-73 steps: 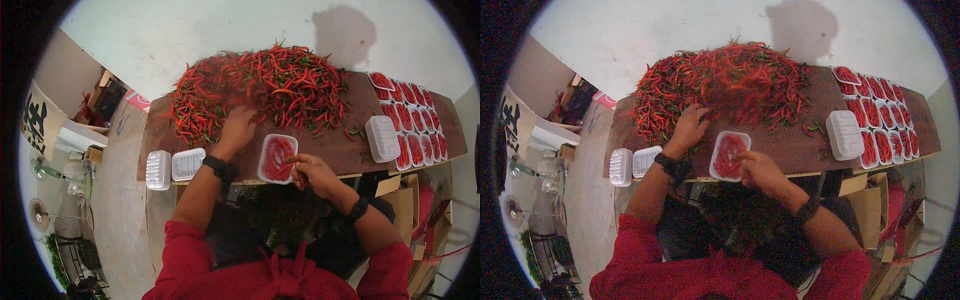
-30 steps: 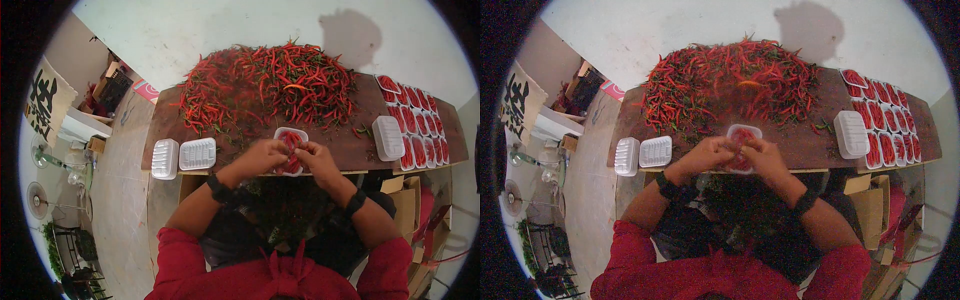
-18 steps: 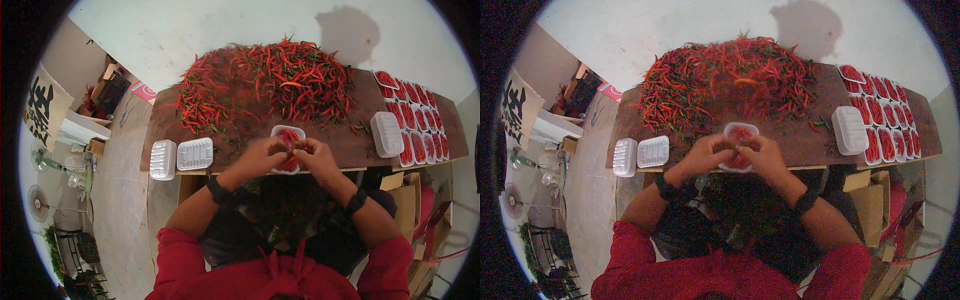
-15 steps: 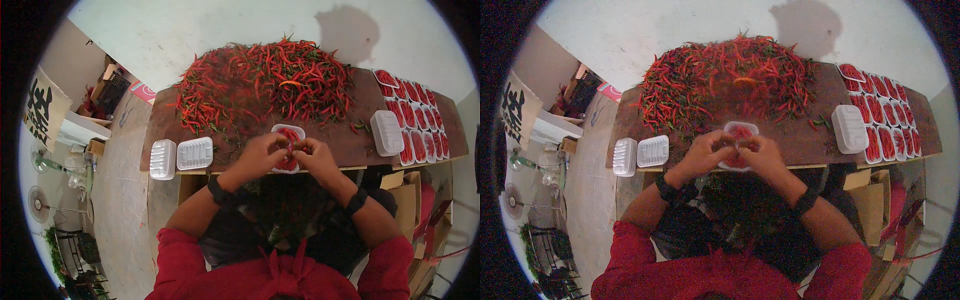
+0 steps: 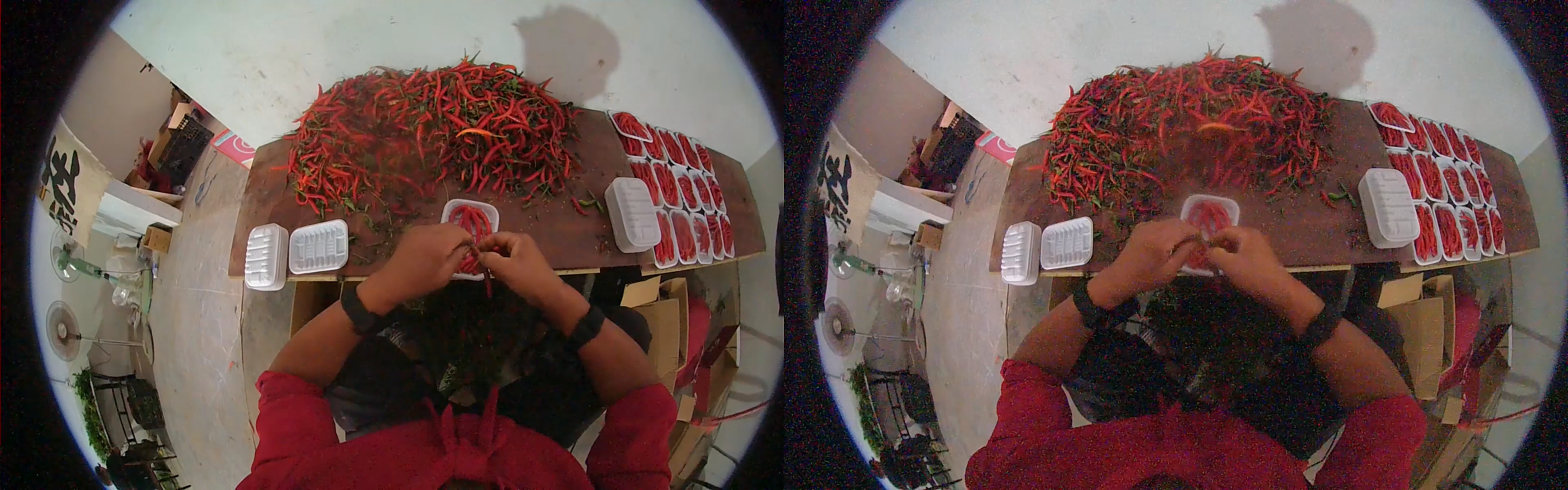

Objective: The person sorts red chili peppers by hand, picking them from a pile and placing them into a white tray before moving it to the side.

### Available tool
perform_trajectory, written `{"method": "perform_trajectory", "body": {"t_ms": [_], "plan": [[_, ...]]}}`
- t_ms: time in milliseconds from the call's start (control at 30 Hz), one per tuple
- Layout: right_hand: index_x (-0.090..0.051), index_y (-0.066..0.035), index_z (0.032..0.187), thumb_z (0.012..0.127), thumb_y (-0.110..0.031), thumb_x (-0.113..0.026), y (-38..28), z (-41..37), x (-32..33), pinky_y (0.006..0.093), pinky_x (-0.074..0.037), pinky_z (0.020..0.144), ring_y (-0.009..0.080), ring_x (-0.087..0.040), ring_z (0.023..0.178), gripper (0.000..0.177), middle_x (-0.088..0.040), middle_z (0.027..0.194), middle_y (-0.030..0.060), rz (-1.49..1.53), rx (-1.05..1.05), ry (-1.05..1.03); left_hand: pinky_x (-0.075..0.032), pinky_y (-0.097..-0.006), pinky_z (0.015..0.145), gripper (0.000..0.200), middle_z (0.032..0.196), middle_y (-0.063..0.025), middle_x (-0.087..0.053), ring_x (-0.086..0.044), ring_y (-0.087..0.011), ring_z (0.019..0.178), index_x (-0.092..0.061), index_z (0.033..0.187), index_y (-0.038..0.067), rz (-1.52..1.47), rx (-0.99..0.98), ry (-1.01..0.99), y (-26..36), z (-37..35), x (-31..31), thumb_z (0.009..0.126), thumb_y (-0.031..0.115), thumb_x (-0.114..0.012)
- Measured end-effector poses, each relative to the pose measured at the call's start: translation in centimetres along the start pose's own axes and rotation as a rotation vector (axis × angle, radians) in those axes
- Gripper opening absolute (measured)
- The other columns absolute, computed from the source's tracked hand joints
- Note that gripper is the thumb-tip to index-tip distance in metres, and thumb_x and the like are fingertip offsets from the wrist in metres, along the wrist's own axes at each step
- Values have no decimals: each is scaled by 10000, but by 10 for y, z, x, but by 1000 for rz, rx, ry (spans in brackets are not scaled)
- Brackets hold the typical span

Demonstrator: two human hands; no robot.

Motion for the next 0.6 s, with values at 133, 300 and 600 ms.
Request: {"method": "perform_trajectory", "body": {"t_ms": [133, 300, 600], "plan": [[-649, 10, 915, 758, -171, -572, 3, 0, 1, 309, -495, 635, 164, -619, 702, 251, -651, 785, 108, -11, 19, -21, -478, -392, 686, 135, 834, -155, -619, -603, -335, 792, -610, 887, 39, -66, 29, -28, 1, 2, 2, 796, 133, -580], [-648, 11, 908, 767, -197, -589, -11, -7, 7, 300, -480, 661, 138, -596, 736, 258, -637, 765, 77, 122, -129, -137, -471, -326, 670, 138, 791, -107, -621, -611, -211, 751, -603, 891, 19, -279, 124, -112, -7, 2, 3, 800, 96, -534], [-656, -3, 915, 723, -197, -657, -22, -8, 13, 300, -478, 693, 153, -605, 756, 273, -658, 814, 100, 26, 19, -144, -444, -259, 613, 145, 726, -34, -593, -542, -86, 693, -602, 847, 23, -454, 355, -331, -17, -2, -2, 823, 126, -503]]}}
Point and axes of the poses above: each hand's wrist, its own z-axis towards the middle knuckle, its own x-axis out of the back of the hand, y = z × x, the point moved 3 cm from there along z, towards the middle knuckle
